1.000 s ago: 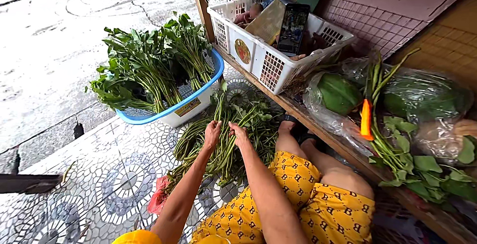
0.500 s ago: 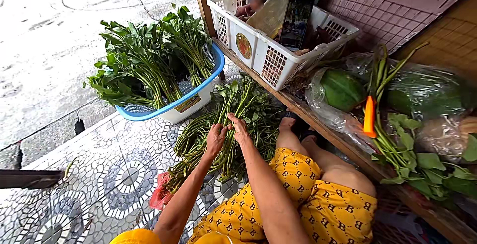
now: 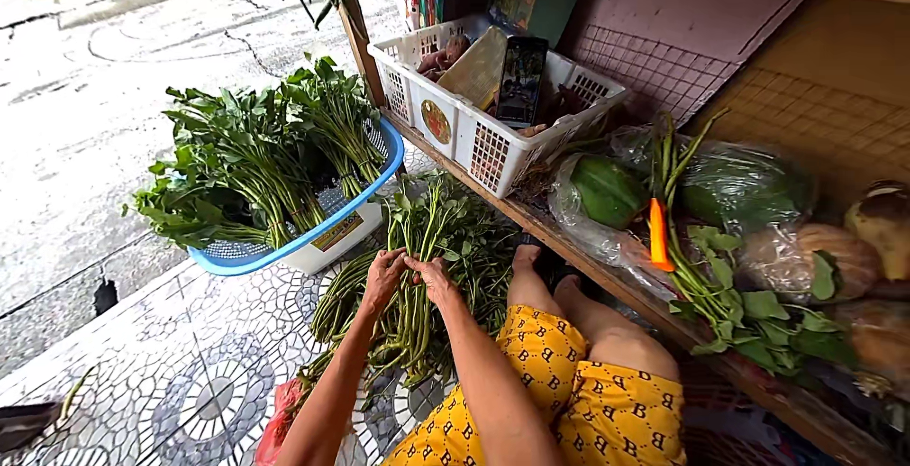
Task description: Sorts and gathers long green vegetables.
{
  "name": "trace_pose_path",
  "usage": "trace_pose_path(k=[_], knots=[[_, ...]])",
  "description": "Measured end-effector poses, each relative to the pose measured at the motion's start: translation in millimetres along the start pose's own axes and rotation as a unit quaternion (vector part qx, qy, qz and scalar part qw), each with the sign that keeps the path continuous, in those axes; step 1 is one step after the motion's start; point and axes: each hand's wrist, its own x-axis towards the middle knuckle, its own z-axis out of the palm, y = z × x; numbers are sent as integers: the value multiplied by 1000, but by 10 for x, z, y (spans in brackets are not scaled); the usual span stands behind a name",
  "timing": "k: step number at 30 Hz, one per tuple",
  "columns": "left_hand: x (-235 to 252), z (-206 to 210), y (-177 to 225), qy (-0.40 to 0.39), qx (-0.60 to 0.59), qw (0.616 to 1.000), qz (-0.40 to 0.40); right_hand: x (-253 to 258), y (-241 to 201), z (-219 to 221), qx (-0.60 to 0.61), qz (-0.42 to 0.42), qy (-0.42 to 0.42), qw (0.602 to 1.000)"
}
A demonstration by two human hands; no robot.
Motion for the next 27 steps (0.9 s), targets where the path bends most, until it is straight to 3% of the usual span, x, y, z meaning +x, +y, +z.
trace_pose_path(k=[12, 19, 27], knots=[[220, -254, 183, -174, 190, 966, 8, 10, 53, -2, 12, 11, 47, 999], [219, -159, 118, -176, 275, 944, 48, -2, 55, -19, 21, 4, 61, 998], [229, -162, 36, -191, 230, 953, 59, 10, 54, -27, 10, 14, 73, 997]])
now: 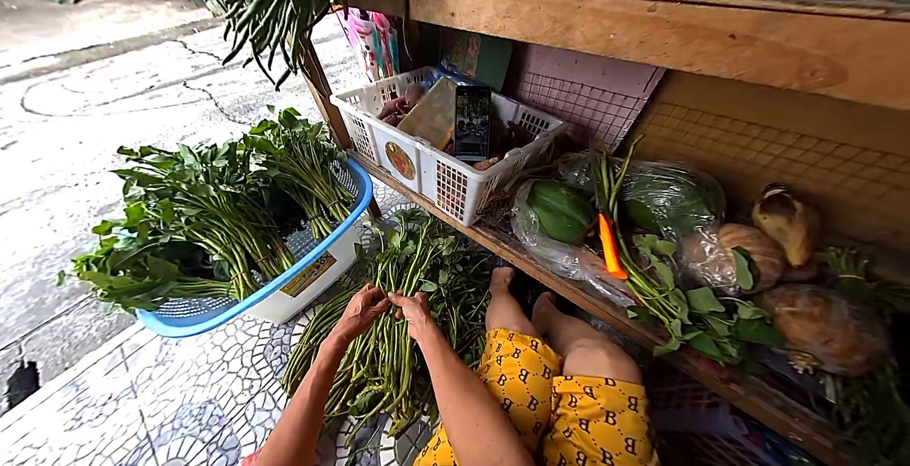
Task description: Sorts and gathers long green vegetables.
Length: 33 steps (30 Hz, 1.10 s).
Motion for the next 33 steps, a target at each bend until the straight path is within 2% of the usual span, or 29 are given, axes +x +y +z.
trace_pose_path(k=[4, 6, 8, 10, 13, 15, 17, 21, 24, 27, 30, 33], knots=[[41, 78, 67, 7, 77, 997, -30, 6, -8, 0, 0, 10, -9, 1000], [50, 99, 50, 40, 94, 993, -66, -6, -33, 20, 9, 17, -27, 999], [82, 78, -46, 34, 97, 989, -105, -25, -33, 40, 20, 21, -30, 999], [72, 41, -88, 23, 111, 985, -134, -19, 1, 26, 24, 27, -8, 999], [-4, -27, -45, 113, 154, 969, -160, 8, -1, -3, 27, 37, 65, 997], [-58, -48, -4, 178, 89, 969, -150, -24, -43, -27, 37, 43, 91, 994], [-137, 5, -12, 220, -38, 966, -127, -75, -55, -8, 49, 37, 85, 994], [-197, 138, 42, 172, -224, 955, -93, -48, -89, 38, 63, 0, 19, 998], [-259, 270, 128, 128, -262, 953, -79, -41, -72, 58, 80, 1, -12, 997], [-306, 365, 227, 124, -280, 948, -91, -42, -81, 45, 85, -4, -19, 996], [-350, 403, 300, 118, -247, 956, -110, -37, -81, 39, 77, -9, -13, 997], [-328, 372, 358, 155, -200, 960, -123, -69, -93, 52, 90, -21, -8, 996]])
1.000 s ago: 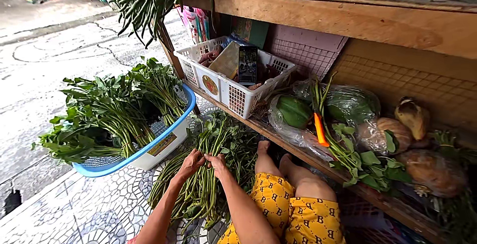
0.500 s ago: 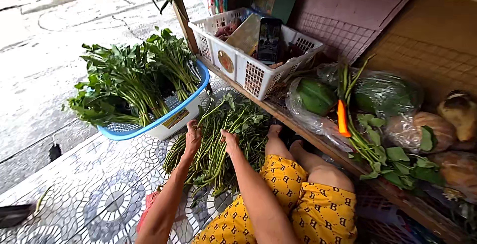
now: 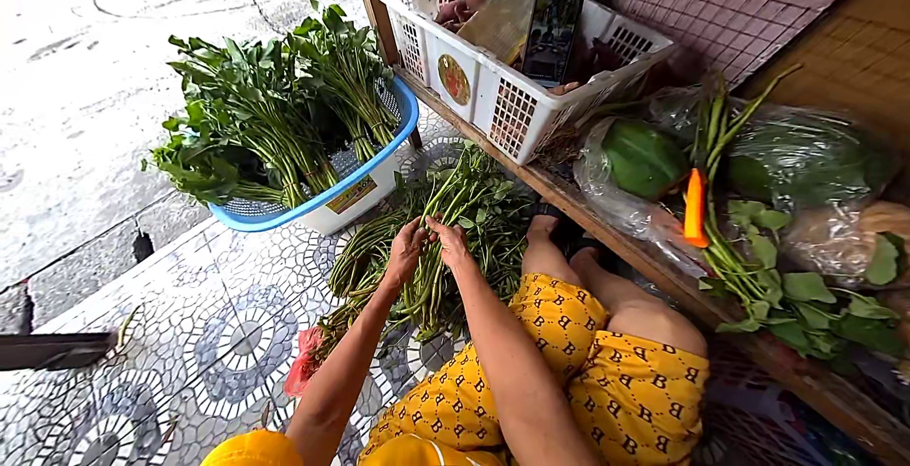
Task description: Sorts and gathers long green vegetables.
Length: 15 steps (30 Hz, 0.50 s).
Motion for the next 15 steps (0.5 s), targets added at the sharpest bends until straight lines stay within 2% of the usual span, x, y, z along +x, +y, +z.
trace_pose_path(k=[3, 8, 11, 15], knots=[[77, -15, 69, 30, -4, 1000, 6, 1, 17, 4, -3, -11, -14, 1000], [118, 77, 113, 15, -60, 998, 3, 17, 17, 10, -34, 4, -6, 999], [73, 120, 49, 28, -46, 999, 5, 3, 17, -25, -60, 28, -10, 998], [-48, 193, -93, 19, -5, 998, 56, -19, 24, -23, -83, 47, 5, 995]])
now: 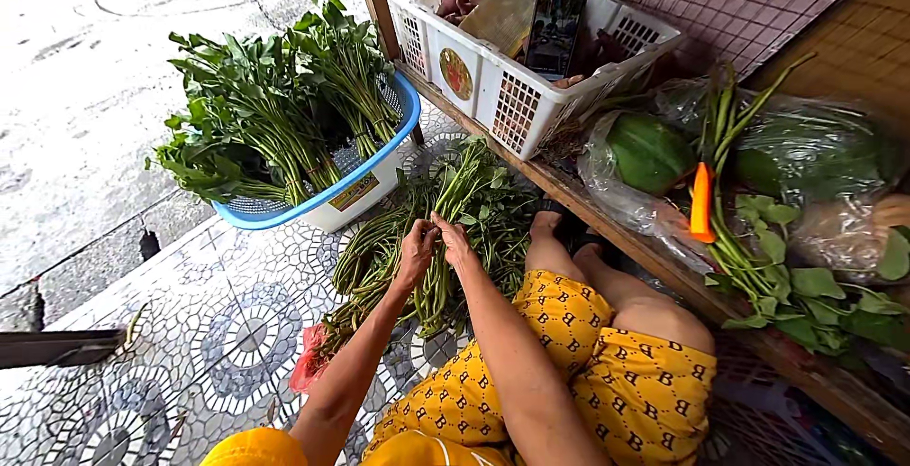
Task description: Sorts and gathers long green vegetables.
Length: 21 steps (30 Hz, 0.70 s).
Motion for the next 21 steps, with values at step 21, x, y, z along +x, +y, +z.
trace_pose_path(k=[21], knots=[[-257, 126, -361, 62, 57, 987, 138, 82, 150, -48, 51, 6, -107, 993]])
